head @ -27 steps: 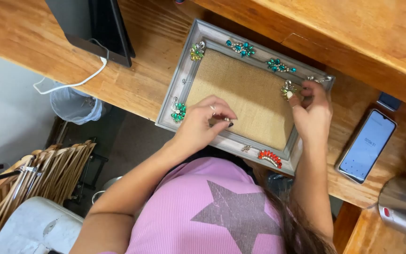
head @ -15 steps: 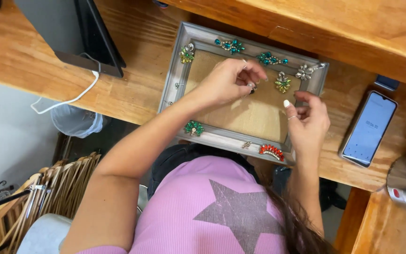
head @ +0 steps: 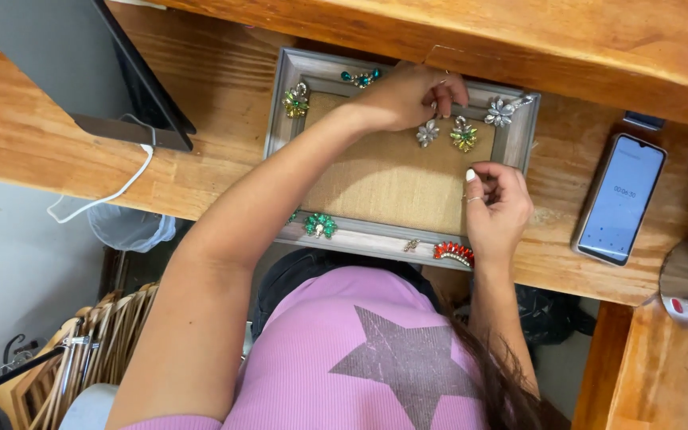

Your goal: Arranging various colorful earrings on a framed display board.

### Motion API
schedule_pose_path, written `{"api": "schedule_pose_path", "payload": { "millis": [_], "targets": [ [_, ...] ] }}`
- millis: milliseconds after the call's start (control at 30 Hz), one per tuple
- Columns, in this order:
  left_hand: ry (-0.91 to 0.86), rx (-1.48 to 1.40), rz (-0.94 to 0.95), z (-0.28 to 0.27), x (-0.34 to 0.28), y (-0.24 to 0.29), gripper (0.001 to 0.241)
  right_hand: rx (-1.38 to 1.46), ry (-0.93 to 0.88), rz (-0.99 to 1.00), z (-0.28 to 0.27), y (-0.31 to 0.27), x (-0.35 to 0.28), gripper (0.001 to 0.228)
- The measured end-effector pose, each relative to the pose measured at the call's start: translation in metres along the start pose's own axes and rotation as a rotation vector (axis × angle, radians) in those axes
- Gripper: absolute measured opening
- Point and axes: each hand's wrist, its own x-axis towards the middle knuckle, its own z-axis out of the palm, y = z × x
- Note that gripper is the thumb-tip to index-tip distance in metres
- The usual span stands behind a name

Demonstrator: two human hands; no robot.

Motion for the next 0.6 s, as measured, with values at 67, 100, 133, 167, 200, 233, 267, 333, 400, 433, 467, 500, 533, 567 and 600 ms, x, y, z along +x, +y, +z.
{"api": "schedule_pose_path", "payload": {
  "millis": [67, 100, 133, 167, 200, 233, 267, 333, 400, 433, 467, 500, 533, 567, 600],
  "targets": [
    [-0.031, 0.042, -0.019, -0.002, -0.004, 0.002, 0.058, -0.003, -0.006, 0.0, 0.0, 0.001, -0.001, 0.01],
    [-0.059, 0.085, -0.034, -0.004, -0.006, 0.003, 0.06, -0.008, -0.01, -0.004, 0.001, 0.001, 0.0, 0.01],
    [-0.057, 0.085, -0.037, -0.004, -0.007, -0.001, 0.06, -0.007, -0.013, -0.004, 0.001, 0.001, -0.001, 0.01],
    [-0.054, 0.078, 0.008, -0.004, -0.008, -0.005, 0.063, 0.006, -0.02, -0.011, 0.001, 0.001, -0.001, 0.011],
    [-0.049, 0.073, 0.054, -0.005, -0.009, -0.009, 0.065, 0.02, -0.026, -0.022, 0.002, 0.0, -0.001, 0.011],
    [-0.045, 0.075, 0.053, -0.004, -0.01, -0.009, 0.065, 0.022, -0.028, -0.026, 0.001, -0.001, 0.0, 0.011],
    [-0.034, 0.097, 0.094, -0.003, -0.011, -0.009, 0.061, 0.016, -0.034, -0.025, 0.001, -0.002, -0.001, 0.01],
    [-0.019, 0.12, 0.131, -0.002, -0.018, -0.006, 0.058, 0.014, -0.046, -0.027, 0.001, -0.003, -0.002, 0.009],
    [0.048, 0.272, 0.199, -0.005, -0.028, 0.002, 0.044, 0.002, -0.031, -0.046, 0.001, -0.002, -0.002, 0.01],
    [0.055, 0.276, 0.193, -0.007, -0.039, 0.006, 0.044, 0.009, -0.037, -0.051, 0.0, 0.001, -0.004, 0.01],
    [0.165, 0.307, 0.27, -0.012, -0.05, 0.009, 0.034, 0.004, -0.028, -0.052, 0.0, 0.003, -0.004, 0.01],
    [0.274, 0.338, 0.349, -0.016, -0.06, 0.012, 0.025, 0.001, -0.018, -0.052, 0.001, 0.005, -0.004, 0.011],
    [0.279, 0.345, 0.342, -0.024, -0.073, 0.013, 0.025, 0.009, -0.023, -0.057, 0.001, 0.004, -0.004, 0.011],
    [0.334, 0.419, 0.207, -0.032, -0.086, 0.014, 0.023, 0.022, -0.023, -0.063, 0.0, 0.003, -0.004, 0.012],
    [0.388, 0.49, 0.07, -0.039, -0.099, 0.014, 0.022, 0.035, -0.024, -0.068, 0.0, 0.002, -0.005, 0.012]
  ]
}}
